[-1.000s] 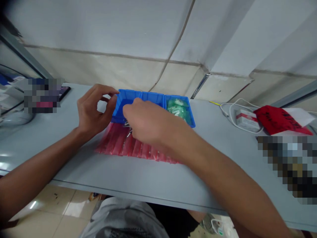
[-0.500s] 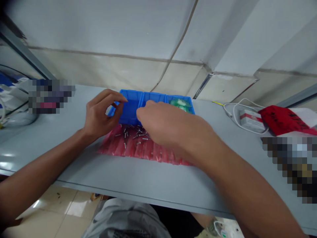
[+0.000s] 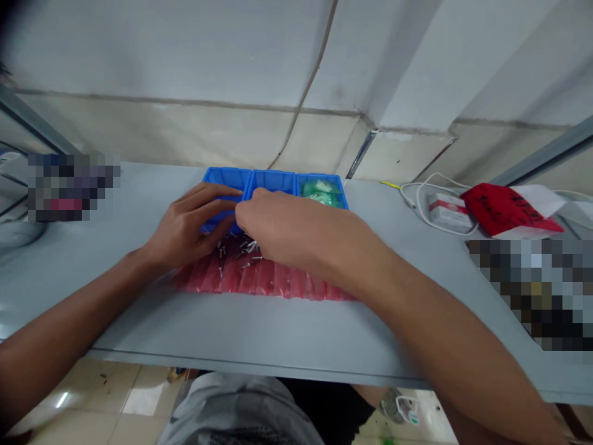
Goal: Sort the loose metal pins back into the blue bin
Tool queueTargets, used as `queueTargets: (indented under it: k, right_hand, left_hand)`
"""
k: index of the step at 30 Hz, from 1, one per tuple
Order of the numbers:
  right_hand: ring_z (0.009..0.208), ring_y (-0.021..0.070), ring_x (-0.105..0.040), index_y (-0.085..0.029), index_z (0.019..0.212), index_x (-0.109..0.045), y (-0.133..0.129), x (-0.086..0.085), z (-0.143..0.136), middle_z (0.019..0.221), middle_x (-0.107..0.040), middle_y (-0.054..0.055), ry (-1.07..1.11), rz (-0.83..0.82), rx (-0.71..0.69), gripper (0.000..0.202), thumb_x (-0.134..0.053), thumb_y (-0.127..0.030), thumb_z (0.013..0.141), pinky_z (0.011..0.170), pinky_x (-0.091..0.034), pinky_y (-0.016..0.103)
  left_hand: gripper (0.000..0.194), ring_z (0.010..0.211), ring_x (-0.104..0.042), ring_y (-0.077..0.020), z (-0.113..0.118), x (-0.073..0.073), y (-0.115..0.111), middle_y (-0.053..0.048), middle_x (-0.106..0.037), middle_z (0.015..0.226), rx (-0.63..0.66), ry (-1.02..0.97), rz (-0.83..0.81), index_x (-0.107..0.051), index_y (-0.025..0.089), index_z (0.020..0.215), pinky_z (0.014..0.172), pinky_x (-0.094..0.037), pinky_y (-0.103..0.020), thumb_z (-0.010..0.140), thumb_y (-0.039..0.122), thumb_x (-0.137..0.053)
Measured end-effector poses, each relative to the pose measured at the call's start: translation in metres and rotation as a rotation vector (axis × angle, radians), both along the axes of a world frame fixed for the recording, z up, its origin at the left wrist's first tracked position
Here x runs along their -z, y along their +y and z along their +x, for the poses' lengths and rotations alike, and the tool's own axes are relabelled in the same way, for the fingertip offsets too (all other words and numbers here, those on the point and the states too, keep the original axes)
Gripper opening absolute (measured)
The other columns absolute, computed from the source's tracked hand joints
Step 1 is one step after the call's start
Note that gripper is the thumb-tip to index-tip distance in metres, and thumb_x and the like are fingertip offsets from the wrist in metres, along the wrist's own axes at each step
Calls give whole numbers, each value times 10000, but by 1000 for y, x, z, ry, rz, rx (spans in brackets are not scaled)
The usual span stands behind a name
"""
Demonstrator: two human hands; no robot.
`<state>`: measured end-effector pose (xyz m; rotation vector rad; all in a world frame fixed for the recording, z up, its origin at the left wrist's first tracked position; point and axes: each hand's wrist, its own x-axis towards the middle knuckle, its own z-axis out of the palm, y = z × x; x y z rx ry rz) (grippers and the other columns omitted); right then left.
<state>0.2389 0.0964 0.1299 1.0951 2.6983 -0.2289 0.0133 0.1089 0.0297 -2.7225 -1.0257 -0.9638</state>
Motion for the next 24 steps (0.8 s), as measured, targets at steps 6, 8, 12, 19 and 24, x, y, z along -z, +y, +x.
queueTargets:
  k: [6,8,12,19,24]
  right_hand:
    - [516,141,-452,-213,741,-631,3,-1,5,680,-621,16,-169,-2,102,163,-579,-67,794,538,-262,334]
    - [543,146,-477,-207,764,-653,5,-1,3,711,-642,26,-173,-15,88,152,-595,-71,798,551,-276,333]
    - [609,151,-524,-181,810,-686,4,1,-12,772,-678,41,-69,-111,-25,100,-623,-132,870,587,-317,331]
    - [595,157,-538,-195,834,-683,7,3,-2,788,-671,40,-107,-56,77,135,-624,-79,795,560,-318,320]
    - [619,157,-537,-194,806,-733,17,1,-5,730,-660,18,-61,-89,9,122,-651,-104,806,587,-327,319]
  left_hand:
    - [359,1513,-433,-290,0,3,2,-118,-554,1536,103,67,-14,-635,171,1341,1228,-455,-521,993,170,-548]
    - [369,1500,-452,-289,0,4,2,-127,-549,1538,97,82,-41,-630,165,1361,1230,-456,-518,1005,188,-539]
    - [353,1452,-518,-276,1,6,2,-128,-571,1517,89,66,-82,-649,156,1338,1216,-478,-489,1009,192,-525]
    - [330,1418,-557,-279,3,6,3,-121,-637,1445,108,48,-62,-670,153,1297,1177,-521,-492,1011,182,-509]
    - [322,1427,-547,-274,1,4,3,-116,-655,1423,113,68,-61,-670,144,1284,1179,-524,-487,1011,166,-500]
